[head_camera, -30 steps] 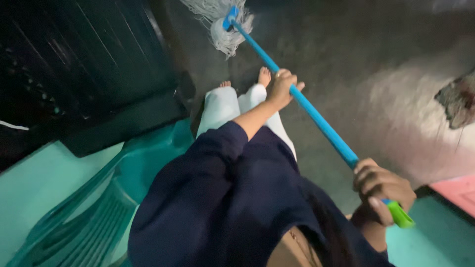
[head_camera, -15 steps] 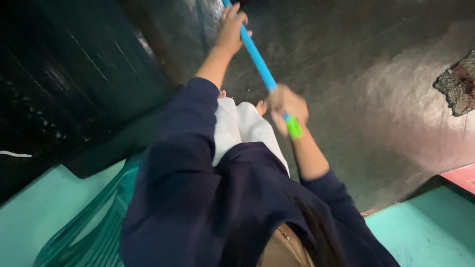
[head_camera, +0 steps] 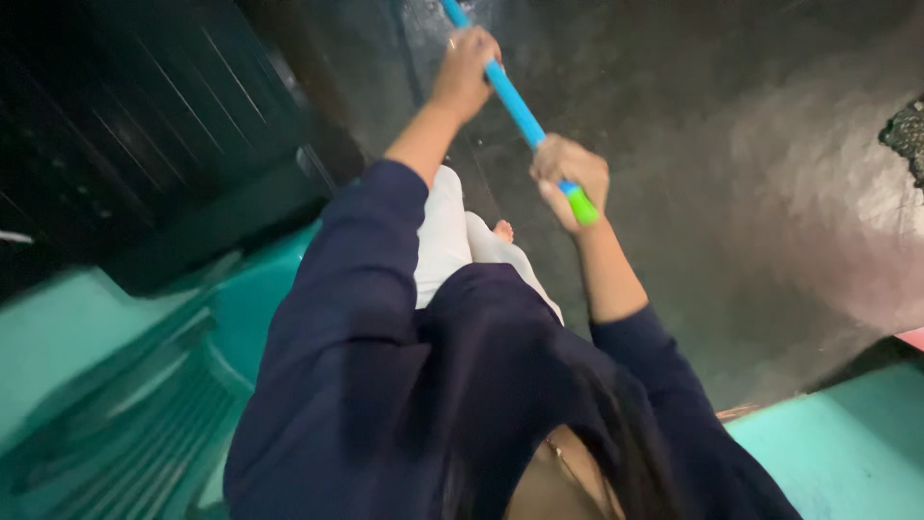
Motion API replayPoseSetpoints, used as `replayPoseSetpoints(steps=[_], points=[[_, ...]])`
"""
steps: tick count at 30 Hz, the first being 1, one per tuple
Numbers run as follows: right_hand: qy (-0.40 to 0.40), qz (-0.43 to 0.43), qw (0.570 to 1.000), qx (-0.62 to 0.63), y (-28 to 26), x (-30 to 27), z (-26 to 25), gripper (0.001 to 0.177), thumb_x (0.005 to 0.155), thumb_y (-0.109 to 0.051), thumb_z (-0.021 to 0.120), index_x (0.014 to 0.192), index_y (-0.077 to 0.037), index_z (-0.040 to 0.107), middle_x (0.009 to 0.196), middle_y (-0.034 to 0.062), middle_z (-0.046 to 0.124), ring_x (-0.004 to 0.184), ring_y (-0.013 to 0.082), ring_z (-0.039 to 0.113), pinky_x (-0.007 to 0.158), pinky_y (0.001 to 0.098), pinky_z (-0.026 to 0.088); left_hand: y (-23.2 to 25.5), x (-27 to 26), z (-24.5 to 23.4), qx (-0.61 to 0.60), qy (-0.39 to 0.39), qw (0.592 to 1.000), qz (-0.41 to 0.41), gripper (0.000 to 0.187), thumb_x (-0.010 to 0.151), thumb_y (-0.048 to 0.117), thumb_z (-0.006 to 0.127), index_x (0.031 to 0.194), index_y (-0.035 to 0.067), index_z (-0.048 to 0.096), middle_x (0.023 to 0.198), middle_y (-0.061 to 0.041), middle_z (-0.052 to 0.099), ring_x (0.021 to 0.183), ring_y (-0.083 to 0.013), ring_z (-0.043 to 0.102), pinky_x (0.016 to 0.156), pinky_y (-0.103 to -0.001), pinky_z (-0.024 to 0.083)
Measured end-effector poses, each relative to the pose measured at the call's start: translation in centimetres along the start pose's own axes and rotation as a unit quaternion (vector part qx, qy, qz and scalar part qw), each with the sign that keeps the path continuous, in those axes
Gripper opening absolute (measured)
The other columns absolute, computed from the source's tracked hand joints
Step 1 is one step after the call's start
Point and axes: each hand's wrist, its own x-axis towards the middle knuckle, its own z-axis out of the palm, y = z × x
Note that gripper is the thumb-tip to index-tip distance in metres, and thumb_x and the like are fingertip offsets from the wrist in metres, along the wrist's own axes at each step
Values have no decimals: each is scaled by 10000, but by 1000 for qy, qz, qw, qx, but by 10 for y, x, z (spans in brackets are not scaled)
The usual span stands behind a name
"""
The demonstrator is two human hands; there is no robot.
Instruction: The person mops a tiled floor using a string mop with a blue handle. They move the mop back and forth across the floor, covering areas near a green plastic chair, a floral mat, and a red door.
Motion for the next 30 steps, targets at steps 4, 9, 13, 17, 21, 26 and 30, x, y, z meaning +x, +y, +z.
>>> replayPoseSetpoints(steps=[4,9,13,17,21,26,30], points=[[3,34,999,-15,-79,-110,-47,282,921,-106,649,709,-27,481,724,111,545,714,277,594,780,432,519,114,-80,38,-6,-43,999,-2,272,730,174,838,914,151,637,1057,-102,591,1077,-408,552,945,-493,477],[37,111,993,-13,-190,-239,-109,277,857,-157,656,674,-28,493,712,103,540,702,266,578,769,426,502,241,-174,92,-147,-147,977,54,259,746,120,783,974,150,662,972,-62,630,1044,-325,584,984,-506,464],[50,142,988,-21,-246,-303,-133,246,816,-166,656,666,-34,513,719,118,555,711,288,608,909,473,504,283,-205,139,-173,-266,943,98,200,750,120,779,884,141,632,880,-40,656,946,-300,626,895,-494,478],[122,110,986,13,-233,-333,-119,287,799,-220,679,648,-44,509,707,105,560,694,276,618,911,460,512,270,-216,156,-113,-288,936,169,209,803,188,798,814,148,594,831,-45,656,890,-318,655,736,-470,507],[146,76,986,30,-200,-330,-96,316,799,-261,681,637,-51,510,704,103,568,698,286,636,931,483,514,236,-210,142,-95,-282,940,169,172,746,189,780,811,149,626,834,-46,678,892,-318,666,737,-470,521],[90,85,990,62,-134,-286,-57,347,874,-280,688,689,-36,525,790,126,606,819,323,664,889,491,544,148,-202,104,-71,-197,975,70,179,851,223,782,777,122,654,842,-111,681,887,-370,648,754,-495,512],[42,57,995,69,-50,-219,-16,382,963,-297,687,748,-15,547,837,144,624,896,330,666,916,478,569,35,-185,80,26,-102,994,25,168,781,175,787,753,101,639,861,-150,674,911,-400,620,796,-512,492]])
